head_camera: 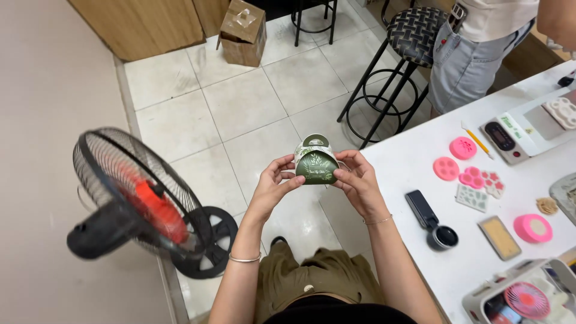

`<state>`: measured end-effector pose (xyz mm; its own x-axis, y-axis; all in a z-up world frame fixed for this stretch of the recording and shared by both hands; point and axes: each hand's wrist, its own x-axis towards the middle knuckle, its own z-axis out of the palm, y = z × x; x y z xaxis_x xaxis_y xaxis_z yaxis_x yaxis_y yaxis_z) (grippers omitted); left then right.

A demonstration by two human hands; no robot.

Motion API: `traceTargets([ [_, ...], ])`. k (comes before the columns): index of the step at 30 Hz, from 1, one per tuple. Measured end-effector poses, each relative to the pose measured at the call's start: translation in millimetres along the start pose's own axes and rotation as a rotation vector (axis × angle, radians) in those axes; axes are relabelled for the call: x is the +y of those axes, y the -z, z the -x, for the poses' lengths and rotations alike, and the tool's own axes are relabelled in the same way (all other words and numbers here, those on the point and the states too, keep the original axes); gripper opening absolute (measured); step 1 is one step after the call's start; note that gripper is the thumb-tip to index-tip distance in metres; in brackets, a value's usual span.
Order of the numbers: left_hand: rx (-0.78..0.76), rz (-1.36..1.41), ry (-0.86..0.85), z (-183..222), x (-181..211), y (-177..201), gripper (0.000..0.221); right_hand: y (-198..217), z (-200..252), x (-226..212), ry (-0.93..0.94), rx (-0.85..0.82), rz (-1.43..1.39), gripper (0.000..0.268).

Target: Selecting a green packaged candle from a shelf and placing it on a production desk among other supplies.

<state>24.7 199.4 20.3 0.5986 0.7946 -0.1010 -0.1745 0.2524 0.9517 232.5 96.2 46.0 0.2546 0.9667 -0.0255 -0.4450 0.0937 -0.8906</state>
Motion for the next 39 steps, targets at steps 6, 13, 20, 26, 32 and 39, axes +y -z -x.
traceTargets([
  [6,-0.050,0.058,0.034,-81.8,6.4,37.1,0.070,-10.2,-79.4,2.5,-0.019,0.071,0.006,0.037],
  [13,-0.050,0.052,0.056,-203.3,16.9,65.9,0.069,12.0,-203.0,3.1,-0.032,0.102,-0.014,0.036],
  [20,-0.040,-0.014,0.002,-374.7,53.8,78.8,0.070,47.2,-366.1,-27.7,0.005,0.053,-0.023,0.035],
  [26,-0.086,-0.059,-0.022,-492.1,65.0,73.9,0.068,81.0,-464.5,-53.7,0.041,0.064,-0.034,0.035],
  [32,-0.115,-0.026,0.054,-575.7,59.4,67.7,0.066,111.1,-525.0,-65.0,0.005,0.181,0.002,0.034],
  [39,-0.159,0.029,0.150,-691.7,38.7,75.0,0.061,143.3,-608.1,-66.7,-0.023,0.351,0.017,0.027],
])
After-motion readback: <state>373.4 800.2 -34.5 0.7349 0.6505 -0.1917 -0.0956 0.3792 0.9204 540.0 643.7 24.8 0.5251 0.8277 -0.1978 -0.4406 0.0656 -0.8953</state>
